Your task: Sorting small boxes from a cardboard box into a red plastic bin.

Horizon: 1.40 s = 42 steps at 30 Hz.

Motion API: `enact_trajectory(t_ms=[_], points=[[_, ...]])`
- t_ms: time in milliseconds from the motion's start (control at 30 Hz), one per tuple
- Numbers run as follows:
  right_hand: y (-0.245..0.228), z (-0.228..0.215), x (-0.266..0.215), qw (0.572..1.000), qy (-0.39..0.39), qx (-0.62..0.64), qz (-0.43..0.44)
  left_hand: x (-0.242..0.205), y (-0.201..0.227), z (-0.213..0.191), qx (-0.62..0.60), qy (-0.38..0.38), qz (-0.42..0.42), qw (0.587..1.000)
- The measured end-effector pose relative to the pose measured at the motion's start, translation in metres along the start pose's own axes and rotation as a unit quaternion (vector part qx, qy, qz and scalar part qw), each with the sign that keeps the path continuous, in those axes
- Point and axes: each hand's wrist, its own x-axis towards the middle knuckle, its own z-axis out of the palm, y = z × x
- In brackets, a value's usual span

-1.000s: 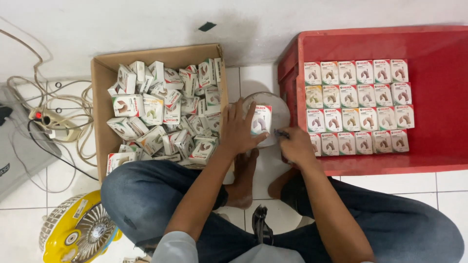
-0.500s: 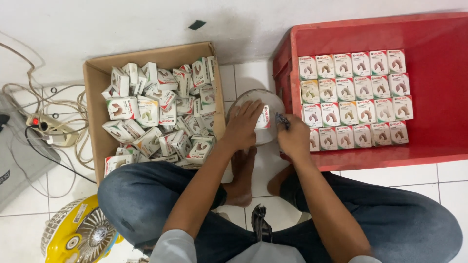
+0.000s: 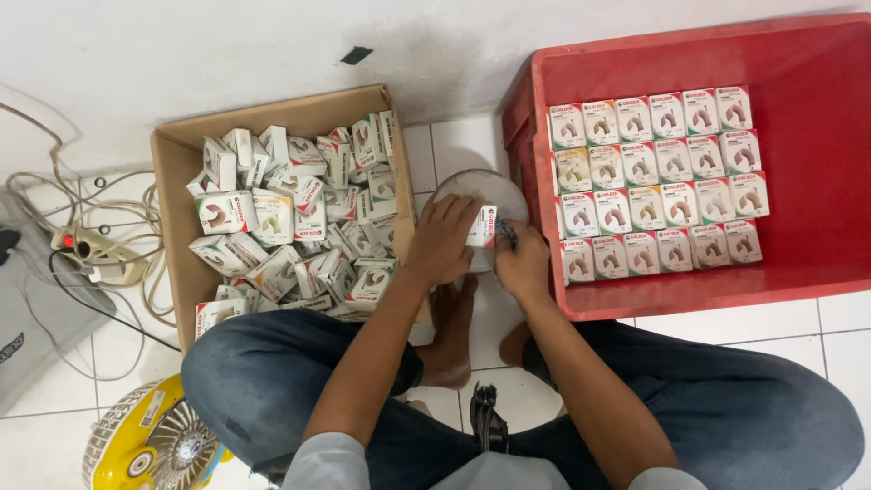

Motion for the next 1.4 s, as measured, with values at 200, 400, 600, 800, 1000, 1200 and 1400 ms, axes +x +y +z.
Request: enact_trajectory(t_ms=[200, 400, 600, 800, 1000, 1200, 1400], points=[[0.003, 0.01, 0.016, 0.996, 0.055, 0.041, -0.049, -0.003, 0.006, -0.004, 0.074, 0.011, 0.001, 0.997], [-0.001, 0.005, -0.006, 0.997, 0.036, 0.065, 0.021, -0.005, 0.01, -0.008, 0.074, 0.024, 0.003, 0.997], [0.005, 0.015, 0.013, 0.995, 0.076, 0.041, -0.041, -0.004, 0.007, -0.007, 0.079, 0.025, 0.008, 0.996], [0.013, 0.012, 0.009, 0.993, 0.072, 0.039, -0.079, -0.006, 0.012, -0.009, 0.083, 0.028, 0.001, 0.996], [0.009, -0.007, -0.01, 0.999, -0.034, 0.025, -0.015, -0.003, 0.009, -0.004, 0.09, 0.02, -0.007, 0.996], [0.023, -0.017, 0.007, 0.989, -0.114, -0.08, 0.056, -0.013, 0.027, -0.03, -0.033, 0.014, -0.048, 0.998], [-0.011, -0.036, 0.0, 0.991, -0.023, -0.133, 0.021, -0.004, 0.061, -0.034, -0.131, 0.098, -0.234, 0.958]])
